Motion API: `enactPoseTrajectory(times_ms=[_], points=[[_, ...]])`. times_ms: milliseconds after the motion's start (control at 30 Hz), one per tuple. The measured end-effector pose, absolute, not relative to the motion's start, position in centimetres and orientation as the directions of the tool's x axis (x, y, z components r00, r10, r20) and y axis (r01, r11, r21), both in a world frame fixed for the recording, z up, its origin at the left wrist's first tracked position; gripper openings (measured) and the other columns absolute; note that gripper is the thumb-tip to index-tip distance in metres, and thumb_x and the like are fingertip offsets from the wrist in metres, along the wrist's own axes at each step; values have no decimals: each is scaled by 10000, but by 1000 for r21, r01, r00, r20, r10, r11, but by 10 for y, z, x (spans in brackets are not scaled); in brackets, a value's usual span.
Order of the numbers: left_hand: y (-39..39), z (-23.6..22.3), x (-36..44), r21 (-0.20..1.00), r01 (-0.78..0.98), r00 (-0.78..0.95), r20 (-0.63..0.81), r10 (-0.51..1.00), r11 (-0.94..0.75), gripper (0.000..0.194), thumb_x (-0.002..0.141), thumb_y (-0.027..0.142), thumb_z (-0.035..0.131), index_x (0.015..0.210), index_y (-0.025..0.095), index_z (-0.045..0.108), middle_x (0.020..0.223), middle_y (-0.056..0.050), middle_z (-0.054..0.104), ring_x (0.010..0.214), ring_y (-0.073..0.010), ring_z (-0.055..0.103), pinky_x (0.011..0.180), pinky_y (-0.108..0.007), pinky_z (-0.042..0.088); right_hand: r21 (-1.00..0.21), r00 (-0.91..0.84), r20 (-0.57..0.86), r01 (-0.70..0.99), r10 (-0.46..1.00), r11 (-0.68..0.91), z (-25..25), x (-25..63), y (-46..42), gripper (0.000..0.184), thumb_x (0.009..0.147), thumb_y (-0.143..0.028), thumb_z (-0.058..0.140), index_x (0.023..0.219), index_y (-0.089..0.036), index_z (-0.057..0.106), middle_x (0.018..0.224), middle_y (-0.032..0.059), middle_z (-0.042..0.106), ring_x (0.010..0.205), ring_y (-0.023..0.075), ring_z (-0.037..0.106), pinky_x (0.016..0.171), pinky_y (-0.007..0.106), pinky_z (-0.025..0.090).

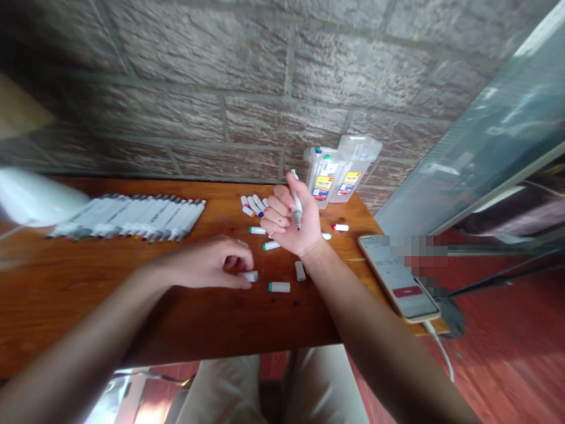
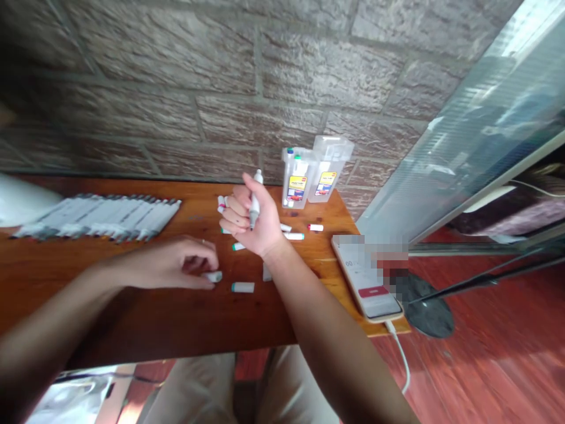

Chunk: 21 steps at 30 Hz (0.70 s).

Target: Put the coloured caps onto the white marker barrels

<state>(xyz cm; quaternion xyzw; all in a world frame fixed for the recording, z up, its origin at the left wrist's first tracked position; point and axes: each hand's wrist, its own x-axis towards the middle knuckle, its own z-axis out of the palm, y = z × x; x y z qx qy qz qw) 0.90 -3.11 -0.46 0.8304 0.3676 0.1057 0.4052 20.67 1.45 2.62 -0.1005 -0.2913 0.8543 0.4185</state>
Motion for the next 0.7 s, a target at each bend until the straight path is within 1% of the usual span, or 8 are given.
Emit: enactPoseTrajectory(times_ms=[67,133,200,300,367,467,567,700], points=[[-29,-4,10,798,458,643,7,766,-391,251,822,407,762,857,164,711,713,24,620,632,-97,514,590,-205,390,-583,-599,76,-675,797,-451,29,209,15,615,1063,-501,350,546,-193,227,461,-73,129,402,75,79,370,202,161],[-26,-6,12,861,367,505,134,853,-352,254,833,396,754,908,158,702,784,4,669,670,-106,564,623,-207,436,-593,-537,70,-700,841,-397,31,209,18,634,1046,-554,381,539,-190,269,451,-80,134,395,67,66,364,199,139],[-23,-10,14,890,275,393,240,888,-363,243,848,380,743,906,152,685,872,-27,704,780,-133,635,719,-223,493,-635,-434,62,-712,899,-300,30,208,20,632,991,-626,471,550,-190,350,445,-90,160,391,58,70,359,199,123],[-18,-20,15,885,243,251,337,907,-396,255,859,385,742,948,150,697,911,-45,731,797,-139,657,728,-227,509,-742,-240,79,-662,967,-104,24,203,23,594,878,-706,602,596,-199,475,432,-101,184,377,48,116,363,208,132],[-16,-25,15,874,270,205,359,911,-405,260,877,392,728,981,154,714,916,-49,750,777,-140,663,707,-228,510,-825,-131,118,-564,984,24,19,199,22,564,834,-720,645,635,-203,540,424,-97,235,372,49,175,377,222,145],[-14,-28,15,850,347,167,361,918,-397,265,897,401,712,1009,161,723,930,-51,772,792,-153,686,707,-235,517,-919,-39,221,-341,974,195,13,195,18,522,813,-684,694,677,-192,590,456,-70,388,399,59,291,408,239,194],[-13,-27,15,825,393,141,382,914,-405,283,891,425,716,1005,166,724,936,-50,782,807,-165,698,688,-236,520,-936,-21,332,-129,943,327,12,194,14,487,842,-619,701,663,-180,587,536,-40,516,471,75,413,474,241,311],[-12,-28,15,809,412,100,417,903,-419,287,855,433,750,957,165,732,940,-42,782,741,-144,677,618,-219,495,-904,52,427,30,903,426,13,195,11,446,889,-552,674,658,-176,608,595,-17,590,566,104,518,584,249,405]])
